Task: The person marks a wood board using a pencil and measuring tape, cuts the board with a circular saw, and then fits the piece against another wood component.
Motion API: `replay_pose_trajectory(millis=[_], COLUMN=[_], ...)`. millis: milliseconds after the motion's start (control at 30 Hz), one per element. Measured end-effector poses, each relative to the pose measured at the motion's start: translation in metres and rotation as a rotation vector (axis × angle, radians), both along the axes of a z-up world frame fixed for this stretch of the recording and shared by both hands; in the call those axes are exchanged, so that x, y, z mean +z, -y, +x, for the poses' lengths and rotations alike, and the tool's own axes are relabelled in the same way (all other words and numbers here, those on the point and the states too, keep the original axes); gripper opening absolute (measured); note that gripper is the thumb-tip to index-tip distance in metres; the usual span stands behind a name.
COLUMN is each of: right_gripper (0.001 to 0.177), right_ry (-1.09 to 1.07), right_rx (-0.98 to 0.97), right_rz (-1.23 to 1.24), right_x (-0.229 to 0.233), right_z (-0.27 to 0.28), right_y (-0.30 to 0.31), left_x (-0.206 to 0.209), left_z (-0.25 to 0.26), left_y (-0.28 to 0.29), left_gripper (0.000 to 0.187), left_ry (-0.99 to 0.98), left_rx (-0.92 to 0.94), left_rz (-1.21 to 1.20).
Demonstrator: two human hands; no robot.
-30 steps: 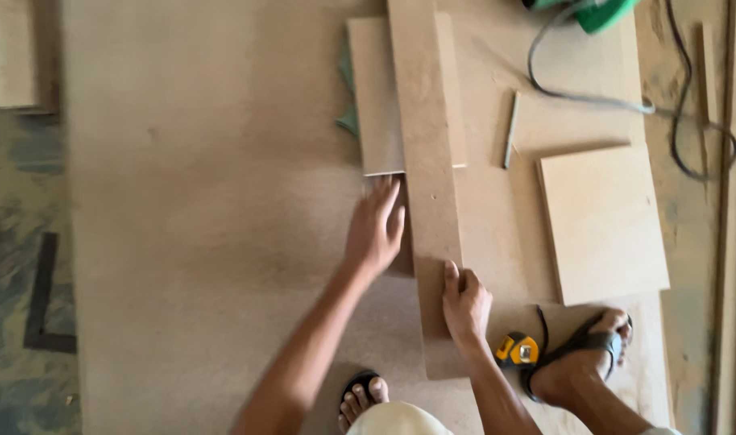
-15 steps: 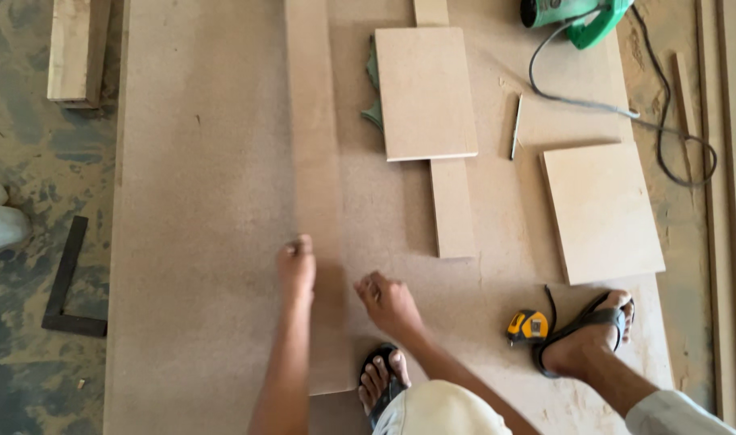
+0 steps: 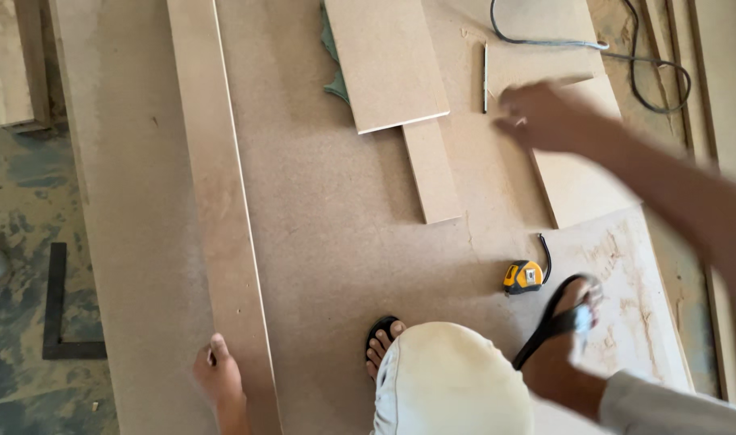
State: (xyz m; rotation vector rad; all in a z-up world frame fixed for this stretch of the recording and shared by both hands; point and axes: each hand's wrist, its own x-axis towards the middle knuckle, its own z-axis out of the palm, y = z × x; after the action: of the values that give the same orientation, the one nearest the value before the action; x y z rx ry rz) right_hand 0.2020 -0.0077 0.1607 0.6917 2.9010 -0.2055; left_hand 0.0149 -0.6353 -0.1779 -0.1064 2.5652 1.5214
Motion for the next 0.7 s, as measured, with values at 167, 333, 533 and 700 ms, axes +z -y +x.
replay_pose_trajectory(millis=[167, 333, 533, 700], right_gripper=[0.042, 0.033, 0.031, 0.028], right_ry=[0.319, -0.035, -0.280, -0.840], right_rx=[-0.034, 0.105, -0.139, -0.709], right_rz=[0.280, -0.162, -0.422, -1.281], right_x=[0.072, -0.030, -0.198, -0.263], right_z=[0.022, 0.050, -0.006, -0.071], right_y=[-0.014, -0.024, -0.074, -0.108], left_x=[0.075, 0.123, 0.139, 0.098], left_z=[0.007, -0.008, 0.004, -0.031], left_y=[-0.020, -0.136, -0.286, -0.384], left_gripper=[0.033, 0.031, 0.037, 0.040], left_ry=[-0.479, -0.507, -0.118, -0.048], left_rx=[-0.041, -0.314, -0.590, -0.677], left_rz=[-0.709, -0.206, 0.070, 0.079])
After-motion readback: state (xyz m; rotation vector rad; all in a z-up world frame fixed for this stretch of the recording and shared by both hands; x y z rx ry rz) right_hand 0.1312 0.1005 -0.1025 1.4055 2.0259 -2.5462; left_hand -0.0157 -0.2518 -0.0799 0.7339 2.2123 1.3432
